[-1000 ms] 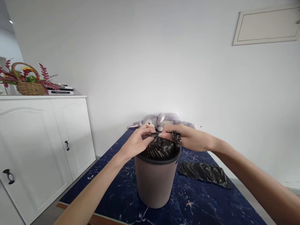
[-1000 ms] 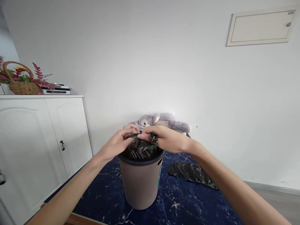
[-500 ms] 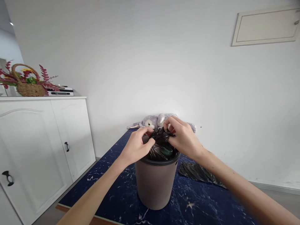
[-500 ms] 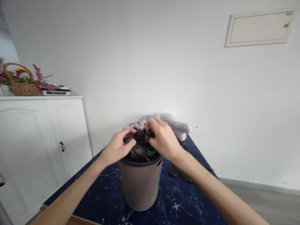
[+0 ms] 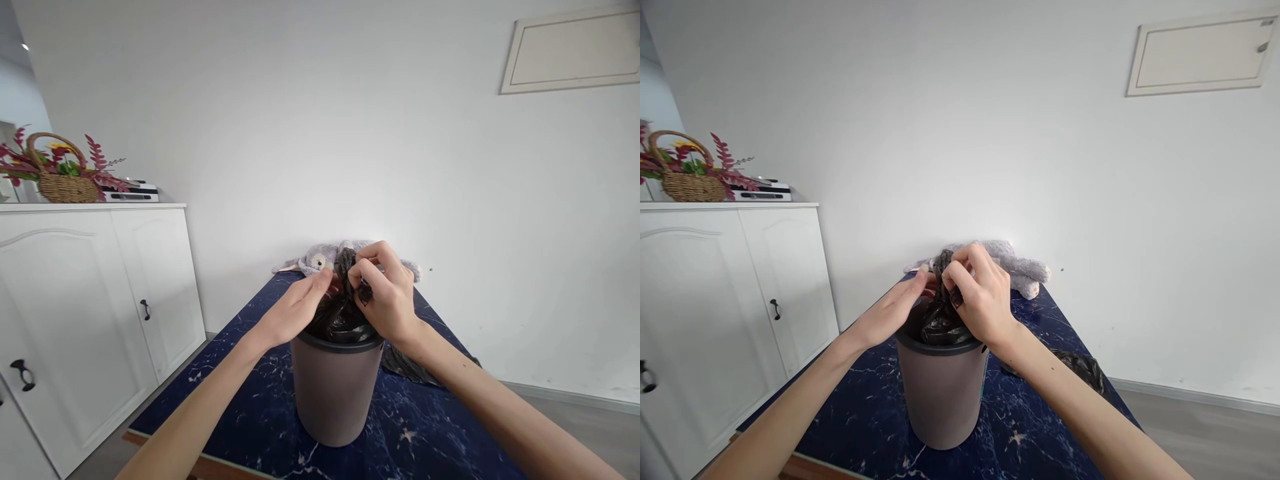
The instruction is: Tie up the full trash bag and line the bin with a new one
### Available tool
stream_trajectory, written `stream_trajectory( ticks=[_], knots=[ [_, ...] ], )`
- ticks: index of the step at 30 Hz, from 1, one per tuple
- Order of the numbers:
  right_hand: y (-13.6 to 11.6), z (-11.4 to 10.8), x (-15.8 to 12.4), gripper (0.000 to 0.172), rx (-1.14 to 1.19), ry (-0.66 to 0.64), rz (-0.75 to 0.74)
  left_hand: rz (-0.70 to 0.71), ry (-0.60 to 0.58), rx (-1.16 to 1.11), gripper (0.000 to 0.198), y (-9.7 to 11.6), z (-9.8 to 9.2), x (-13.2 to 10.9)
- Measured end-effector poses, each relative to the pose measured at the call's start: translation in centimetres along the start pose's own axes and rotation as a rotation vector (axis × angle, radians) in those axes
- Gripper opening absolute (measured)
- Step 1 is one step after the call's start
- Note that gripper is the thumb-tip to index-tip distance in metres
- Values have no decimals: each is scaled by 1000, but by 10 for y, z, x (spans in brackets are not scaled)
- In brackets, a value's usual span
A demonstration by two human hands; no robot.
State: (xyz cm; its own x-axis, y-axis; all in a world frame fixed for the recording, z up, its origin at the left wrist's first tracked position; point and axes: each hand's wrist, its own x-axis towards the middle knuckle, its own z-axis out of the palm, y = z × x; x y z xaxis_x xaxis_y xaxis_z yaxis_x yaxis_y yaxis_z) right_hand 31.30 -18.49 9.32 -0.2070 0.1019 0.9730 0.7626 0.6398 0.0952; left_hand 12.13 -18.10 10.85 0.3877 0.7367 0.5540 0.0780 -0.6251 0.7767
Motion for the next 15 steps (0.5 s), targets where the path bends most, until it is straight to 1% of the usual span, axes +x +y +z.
stream_trajectory(
  ticks=[1, 3, 4, 7, 9, 12, 15],
  knots=[
    [0, 0, 1, 28, -35, -3, -15, -21, 5, -20, 44, -1, 1, 2],
    [-1, 0, 2, 28, -79, -33, -66, -36, -64, -26, 46, -4, 3, 8],
    [0, 1, 2, 29, -85, -58, -90, -39, -62, -47, 43, -5, 3, 10],
    [0, -1, 1, 29, -81, -150, -104, -59, -35, -74, 35, -11, 3, 17],
    [1, -5, -1, 29, -77, -213, -110, -38, -2, -34, 35, -16, 1, 20],
    [5, -15, -3, 33, -78, -285, -207, 1, 30, 63, 38, -22, -5, 21],
    [10, -25, -6, 31, -38, -337, -292, 7, 57, 133, 40, -27, -11, 20]
  ],
)
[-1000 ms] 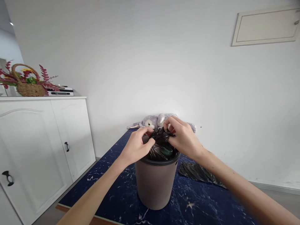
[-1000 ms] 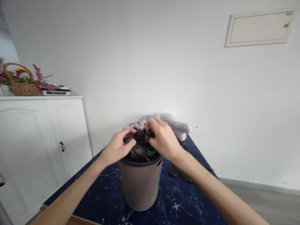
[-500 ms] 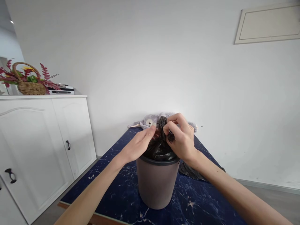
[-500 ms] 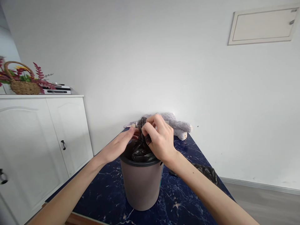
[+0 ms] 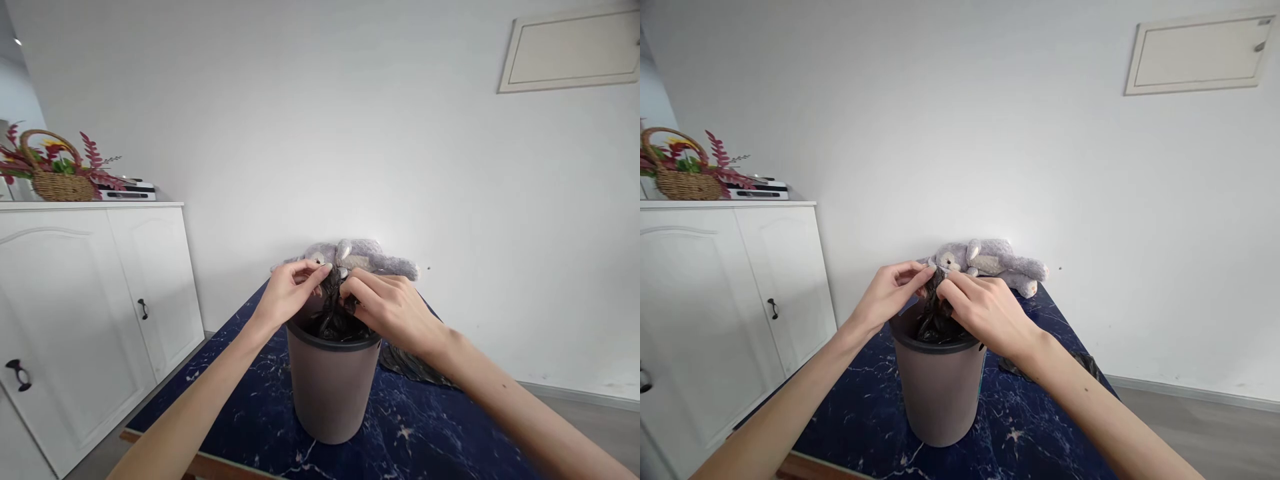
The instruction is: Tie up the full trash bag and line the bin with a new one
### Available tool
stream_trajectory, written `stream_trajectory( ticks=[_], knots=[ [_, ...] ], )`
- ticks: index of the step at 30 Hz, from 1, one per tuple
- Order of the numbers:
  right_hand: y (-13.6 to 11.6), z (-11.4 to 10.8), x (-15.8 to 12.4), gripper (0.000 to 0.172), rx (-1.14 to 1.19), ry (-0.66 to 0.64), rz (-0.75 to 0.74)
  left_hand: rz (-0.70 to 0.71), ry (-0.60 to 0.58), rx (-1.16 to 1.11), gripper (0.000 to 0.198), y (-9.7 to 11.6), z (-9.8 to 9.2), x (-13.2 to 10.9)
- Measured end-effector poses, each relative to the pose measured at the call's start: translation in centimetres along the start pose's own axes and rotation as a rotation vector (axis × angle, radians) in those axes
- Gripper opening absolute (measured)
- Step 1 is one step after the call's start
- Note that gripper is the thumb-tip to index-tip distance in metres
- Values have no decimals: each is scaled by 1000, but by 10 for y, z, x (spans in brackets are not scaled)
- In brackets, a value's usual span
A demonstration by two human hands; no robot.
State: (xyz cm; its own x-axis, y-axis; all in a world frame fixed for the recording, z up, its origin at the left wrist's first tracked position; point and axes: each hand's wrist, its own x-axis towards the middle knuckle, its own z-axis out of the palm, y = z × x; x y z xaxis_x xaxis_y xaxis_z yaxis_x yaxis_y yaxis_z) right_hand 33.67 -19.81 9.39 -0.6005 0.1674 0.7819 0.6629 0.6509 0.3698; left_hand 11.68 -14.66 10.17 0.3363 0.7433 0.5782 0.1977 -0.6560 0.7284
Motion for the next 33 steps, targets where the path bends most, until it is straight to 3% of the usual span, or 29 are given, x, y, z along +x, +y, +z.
stream_trajectory(
  ticks=[4, 7, 10, 15, 20, 25, 29, 33],
  knots=[
    [1, -4, -10, 19, 79, 62, -45, 47, 49, 163, 43, -5, -2, -2],
    [-5, -4, -17, 21, 71, 127, -16, 92, 69, 322, 39, -6, -1, -2],
    [-15, -7, -25, 31, 111, 55, 64, 111, 68, 461, 32, -7, -5, 0],
    [-30, -22, -44, 32, 323, -82, 310, 85, 56, 560, 32, -15, -17, 5],
    [-33, -36, -55, 21, 493, -127, 564, 39, 77, 548, 36, -29, -28, 7],
    [-13, -36, -46, 17, 520, -200, 725, 29, 46, 430, 48, -26, -32, 3],
    [3, -24, -22, 25, 451, -317, 712, 0, 70, 206, 49, -20, -32, -5],
    [6, -6, 9, 40, 389, -532, 548, -30, 118, 103, 47, -22, -30, -11]
  ],
)
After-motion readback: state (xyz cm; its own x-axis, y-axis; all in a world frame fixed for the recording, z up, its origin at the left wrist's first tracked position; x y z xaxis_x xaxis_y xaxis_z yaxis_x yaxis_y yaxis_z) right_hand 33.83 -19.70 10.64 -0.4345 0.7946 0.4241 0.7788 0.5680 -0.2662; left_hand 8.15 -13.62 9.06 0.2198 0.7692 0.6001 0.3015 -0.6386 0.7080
